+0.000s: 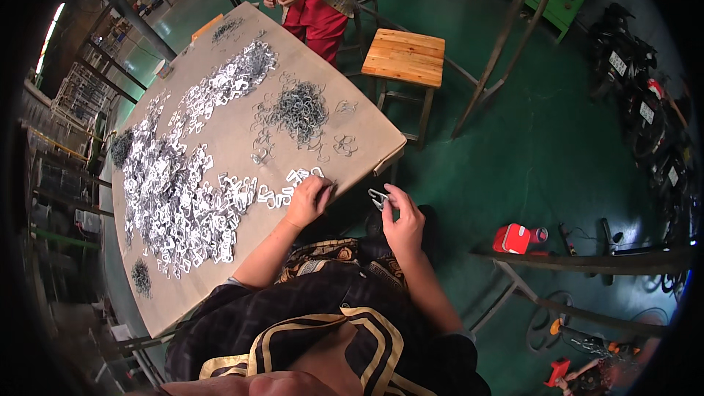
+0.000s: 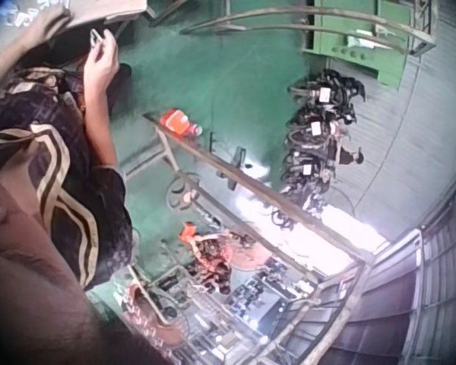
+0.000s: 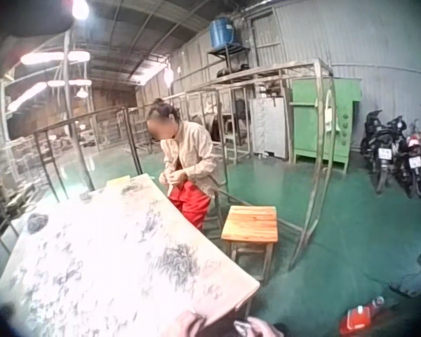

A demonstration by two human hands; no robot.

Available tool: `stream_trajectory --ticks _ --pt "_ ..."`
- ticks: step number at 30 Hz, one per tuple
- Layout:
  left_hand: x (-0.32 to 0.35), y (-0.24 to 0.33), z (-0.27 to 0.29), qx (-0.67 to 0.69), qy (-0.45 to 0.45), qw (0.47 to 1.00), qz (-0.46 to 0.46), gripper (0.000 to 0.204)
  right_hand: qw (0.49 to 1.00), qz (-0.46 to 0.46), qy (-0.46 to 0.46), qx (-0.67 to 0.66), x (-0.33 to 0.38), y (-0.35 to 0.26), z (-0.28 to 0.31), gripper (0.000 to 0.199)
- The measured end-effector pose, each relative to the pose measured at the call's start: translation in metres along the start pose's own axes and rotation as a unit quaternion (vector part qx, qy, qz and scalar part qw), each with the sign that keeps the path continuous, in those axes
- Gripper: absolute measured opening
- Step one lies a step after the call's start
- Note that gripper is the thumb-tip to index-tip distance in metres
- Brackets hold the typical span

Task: The person assembles small metal parts by hand, picking up hooks and clips from a table and attaching them to a hanging rack. The person repeatedly moves between the table and the rack, handling individual components one at a time.

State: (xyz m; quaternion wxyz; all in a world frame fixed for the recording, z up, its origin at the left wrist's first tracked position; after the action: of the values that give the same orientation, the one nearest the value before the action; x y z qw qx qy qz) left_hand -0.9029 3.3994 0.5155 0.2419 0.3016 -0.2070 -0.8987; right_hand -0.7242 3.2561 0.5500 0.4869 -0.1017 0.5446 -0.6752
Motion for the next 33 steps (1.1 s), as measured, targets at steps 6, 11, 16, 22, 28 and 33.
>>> stream_trajectory --ticks 6,11,16,22,28,33 --pt "-0.002 -0.002 0.001 -0.004 0.020 1.000 0.003 0.012 1.000 0.008 0.000 0.002 -0.001 0.000 -0.001 0.034" --pt "-0.004 -0.006 0.000 -0.020 0.015 1.000 0.010 0.013 1.000 0.009 -0.001 -0.002 0.002 0.002 -0.003 0.033" --pt "-0.003 -0.006 0.001 -0.023 0.023 0.999 0.022 0.014 1.000 0.018 -0.024 -0.004 0.001 -0.001 -0.007 0.031" --pt "-0.003 -0.006 0.000 -0.021 0.019 0.999 0.023 0.012 0.999 0.014 -0.037 -0.008 0.000 -0.005 -0.015 0.033" --pt "-0.005 -0.003 0.002 -0.038 0.019 0.999 0.026 0.013 0.997 0.020 -0.067 -0.022 -0.006 -0.008 -0.022 0.034" --pt "-0.006 -0.005 0.001 -0.033 0.011 0.999 0.038 0.012 0.997 0.005 -0.066 -0.049 -0.014 -0.011 -0.028 0.035"
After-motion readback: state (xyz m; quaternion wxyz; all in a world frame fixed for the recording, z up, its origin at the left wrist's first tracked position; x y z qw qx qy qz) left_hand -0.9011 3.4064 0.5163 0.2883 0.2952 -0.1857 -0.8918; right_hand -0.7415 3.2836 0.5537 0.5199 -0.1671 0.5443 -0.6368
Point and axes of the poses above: each hand's wrist, its own x-axis away from the middle knuckle, its own z-axis out of the back of the hand, y = z × x, the point moved 6 cm from there along -x, towards the middle knuckle, and after that the axes turned 4 degrees about -y, right-handed, at the moved point
